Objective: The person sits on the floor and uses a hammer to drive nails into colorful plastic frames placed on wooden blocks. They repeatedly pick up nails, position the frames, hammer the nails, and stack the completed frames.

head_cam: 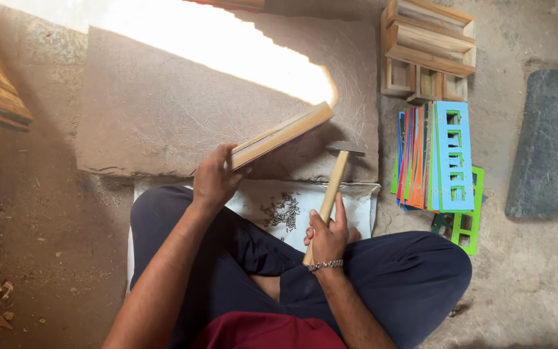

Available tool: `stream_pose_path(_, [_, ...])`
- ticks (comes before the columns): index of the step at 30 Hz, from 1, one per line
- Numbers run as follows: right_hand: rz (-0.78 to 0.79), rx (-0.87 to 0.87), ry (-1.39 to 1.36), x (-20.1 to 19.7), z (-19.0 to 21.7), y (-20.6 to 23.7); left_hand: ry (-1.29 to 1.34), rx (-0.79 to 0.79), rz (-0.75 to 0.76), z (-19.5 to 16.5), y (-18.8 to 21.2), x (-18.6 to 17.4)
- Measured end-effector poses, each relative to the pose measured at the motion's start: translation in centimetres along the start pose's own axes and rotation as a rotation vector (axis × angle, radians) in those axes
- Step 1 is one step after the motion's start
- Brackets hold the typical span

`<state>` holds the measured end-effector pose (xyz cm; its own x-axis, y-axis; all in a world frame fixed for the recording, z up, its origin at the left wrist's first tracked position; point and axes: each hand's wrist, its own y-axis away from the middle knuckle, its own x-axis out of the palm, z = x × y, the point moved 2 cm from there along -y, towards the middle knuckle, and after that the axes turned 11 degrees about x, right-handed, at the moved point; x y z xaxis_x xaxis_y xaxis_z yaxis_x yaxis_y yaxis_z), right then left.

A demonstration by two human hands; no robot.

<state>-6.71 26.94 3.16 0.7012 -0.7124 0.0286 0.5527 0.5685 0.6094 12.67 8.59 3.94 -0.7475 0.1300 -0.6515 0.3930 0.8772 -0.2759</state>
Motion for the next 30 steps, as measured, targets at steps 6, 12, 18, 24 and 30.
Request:
stream_pose_path(6, [-0.027, -0.448, 0.389, 1.1, 2.4, 2.9, 0.136, -0.11, -0.05, 1.4, -3.4, -0.5])
stream_pose_path(12, [0.253, -0.963, 0.684, 2.9, 7.9, 6.6, 0.416, -0.113, -0.084, 2.8, -3.6, 1.0])
stream_pose_path(18, [0.189, -1.101, 0.43, 2.7, 8.7, 8.8, 0.32, -0.136, -0.095, 2.3, -2.7, 0.5])
stream_pose_path(24, [0.116, -0.951, 0.848, 5.5, 3.8, 3.1, 0.28, -0.147, -0.075, 3.9, -2.8, 2.3])
stream_pose_path(30, [0.028, -0.861, 0.643, 2.0, 2.7, 3.3, 0.366, -0.065, -0.159, 3.9, -1.6, 0.3])
